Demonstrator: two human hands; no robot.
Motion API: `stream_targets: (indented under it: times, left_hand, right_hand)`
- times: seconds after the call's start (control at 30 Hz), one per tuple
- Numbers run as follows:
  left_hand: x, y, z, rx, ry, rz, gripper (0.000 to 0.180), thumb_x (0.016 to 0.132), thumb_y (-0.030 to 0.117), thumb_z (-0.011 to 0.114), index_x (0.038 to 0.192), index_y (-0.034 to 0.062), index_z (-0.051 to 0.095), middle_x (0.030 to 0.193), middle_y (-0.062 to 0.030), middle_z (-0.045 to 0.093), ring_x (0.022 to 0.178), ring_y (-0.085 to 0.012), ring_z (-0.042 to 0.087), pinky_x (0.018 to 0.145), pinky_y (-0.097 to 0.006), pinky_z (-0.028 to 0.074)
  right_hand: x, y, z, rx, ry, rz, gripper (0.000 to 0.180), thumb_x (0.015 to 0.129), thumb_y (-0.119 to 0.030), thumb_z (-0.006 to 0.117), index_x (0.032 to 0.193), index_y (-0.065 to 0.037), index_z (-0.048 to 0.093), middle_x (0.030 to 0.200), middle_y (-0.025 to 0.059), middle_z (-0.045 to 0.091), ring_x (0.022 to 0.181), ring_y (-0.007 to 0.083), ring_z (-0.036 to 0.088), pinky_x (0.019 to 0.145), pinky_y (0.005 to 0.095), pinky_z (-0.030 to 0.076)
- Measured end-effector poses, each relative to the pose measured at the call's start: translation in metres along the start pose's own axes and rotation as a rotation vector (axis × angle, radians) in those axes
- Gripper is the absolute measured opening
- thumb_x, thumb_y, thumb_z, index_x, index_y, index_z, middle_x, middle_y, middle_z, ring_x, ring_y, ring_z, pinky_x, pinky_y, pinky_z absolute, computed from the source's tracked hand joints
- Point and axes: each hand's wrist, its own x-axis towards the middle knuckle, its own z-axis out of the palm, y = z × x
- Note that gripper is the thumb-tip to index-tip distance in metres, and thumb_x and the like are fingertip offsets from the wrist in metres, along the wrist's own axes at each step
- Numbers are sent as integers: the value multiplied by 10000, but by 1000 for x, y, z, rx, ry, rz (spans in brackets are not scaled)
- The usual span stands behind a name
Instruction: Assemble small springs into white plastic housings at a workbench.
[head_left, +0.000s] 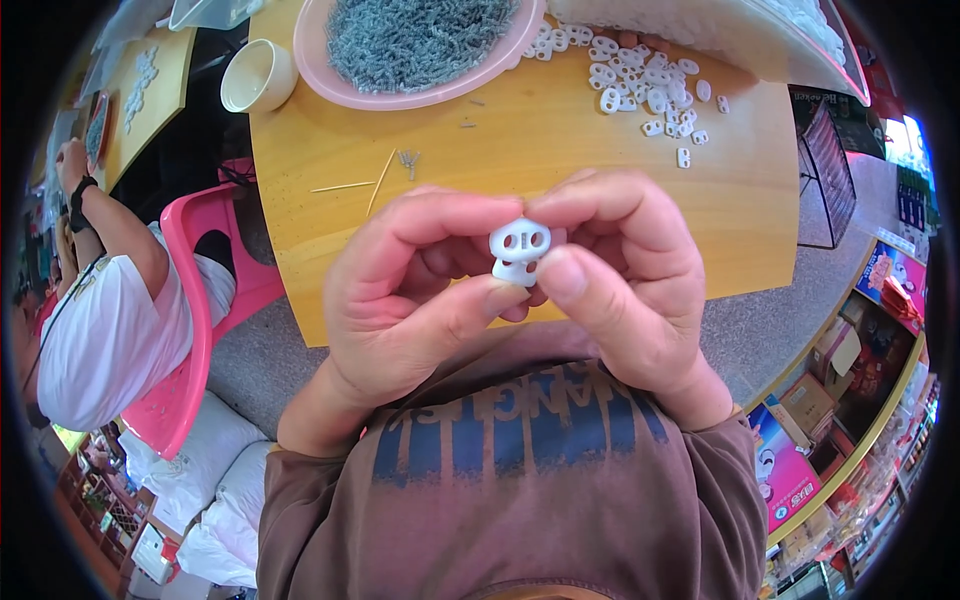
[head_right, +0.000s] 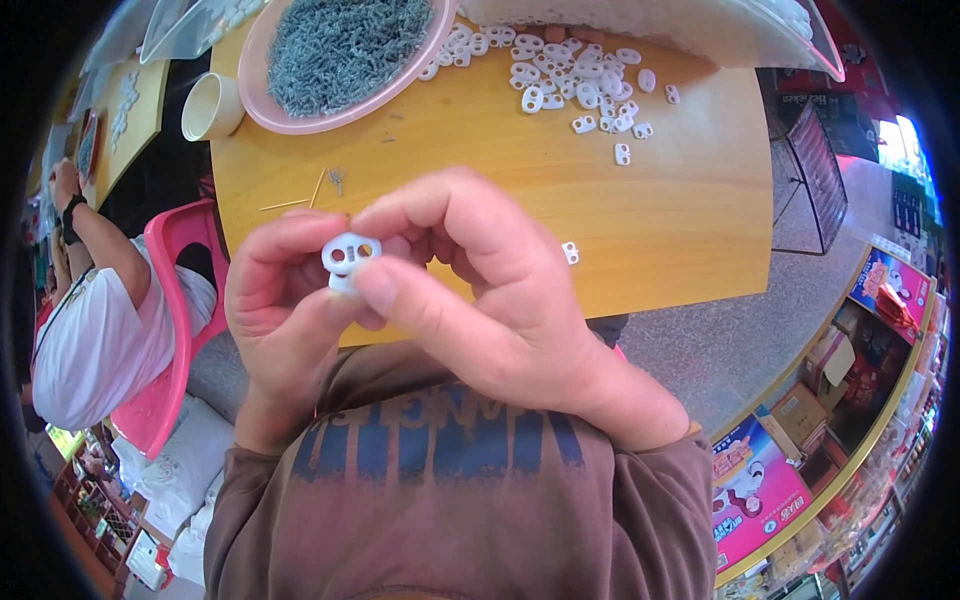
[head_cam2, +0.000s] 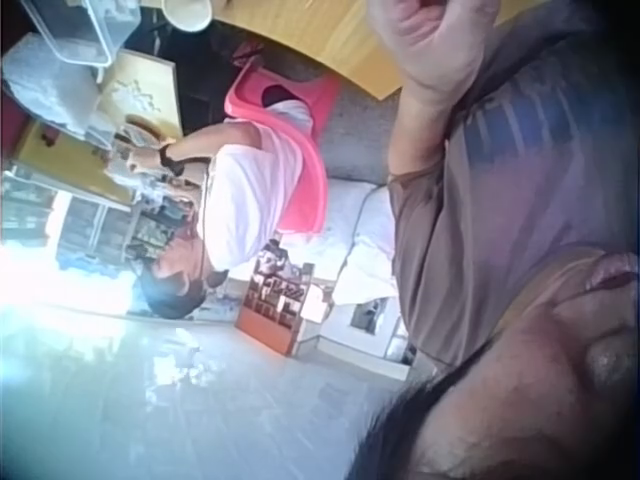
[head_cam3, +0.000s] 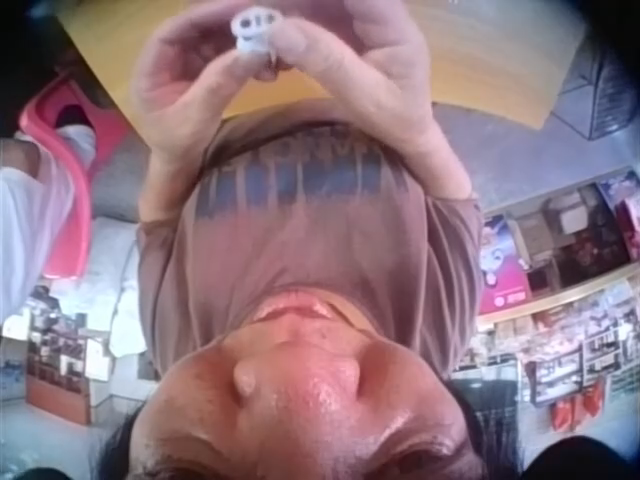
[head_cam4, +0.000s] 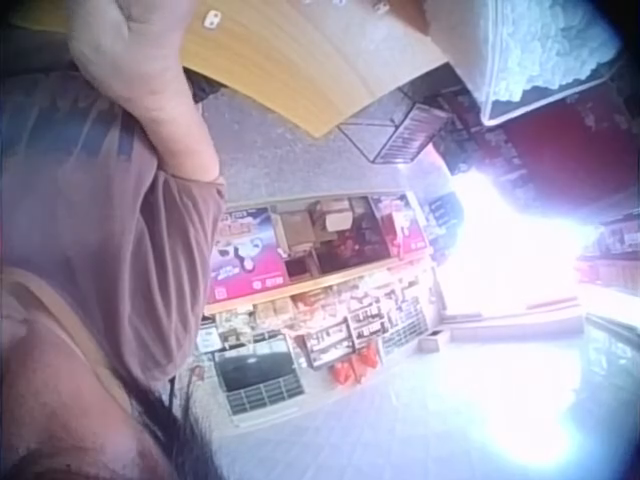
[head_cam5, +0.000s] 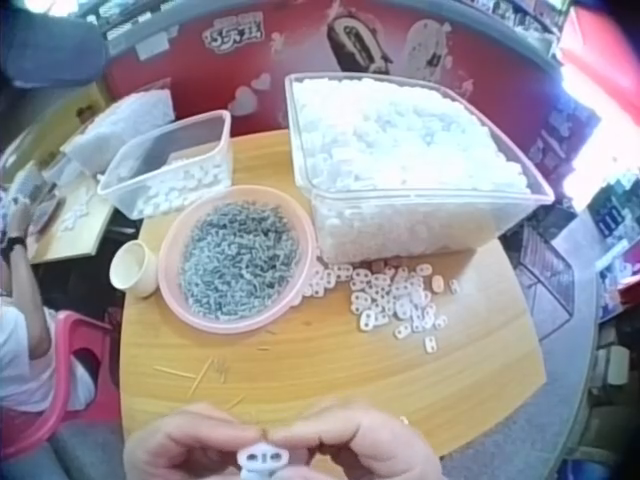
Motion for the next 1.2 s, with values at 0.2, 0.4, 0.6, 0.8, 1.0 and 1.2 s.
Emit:
stream_targets:
  times: [0.2,0.4,0.6,0.8,1.0,1.2]
  left_hand:
    - [-3,-1,2,-162,10,-3,324,753,-74,549,1061,-55,452,995,-127,481,848,-177,559,696,-258,485]
    - [-4,-5,0,-268,-29,-17,331,750,-80,549,1067,-52,456,942,-125,508,783,-165,567,656,-242,479]
    - [-3,-4,-5,-128,-63,18,343,750,-96,538,1082,-61,458,937,-128,511,765,-165,573,653,-234,479]
    - [-2,-4,-5,-104,-40,11,329,756,-100,529,1076,-63,458,934,-138,515,758,-169,579,646,-234,484]
    - [-4,-4,-3,-135,-27,15,312,766,-99,518,1069,-63,455,932,-150,529,768,-162,575,647,-237,487]
    - [-3,-3,-5,-111,-19,-5,313,773,-99,506,1078,-60,446,936,-155,532,774,-160,573,653,-238,487]
  right_hand:
    - [2,11,-10,39,-143,-131,297,725,3,610,992,18,479,897,139,521,779,149,522,705,251,424]
    - [4,12,-7,385,-121,-22,199,772,24,572,955,32,495,858,114,564,760,143,576,662,243,472]
    - [4,9,-5,423,-86,32,178,777,31,561,943,38,497,820,118,567,715,140,578,641,241,475]
    - [6,9,-3,282,-63,-28,242,737,23,579,965,32,499,819,134,529,651,143,542,571,225,448]
    - [5,12,-11,41,-151,-159,346,684,14,648,999,46,507,863,128,536,761,168,538,673,251,437]
    - [8,10,-11,-143,-79,-203,320,664,-28,694,958,4,569,774,60,571,704,116,553,651,231,445]
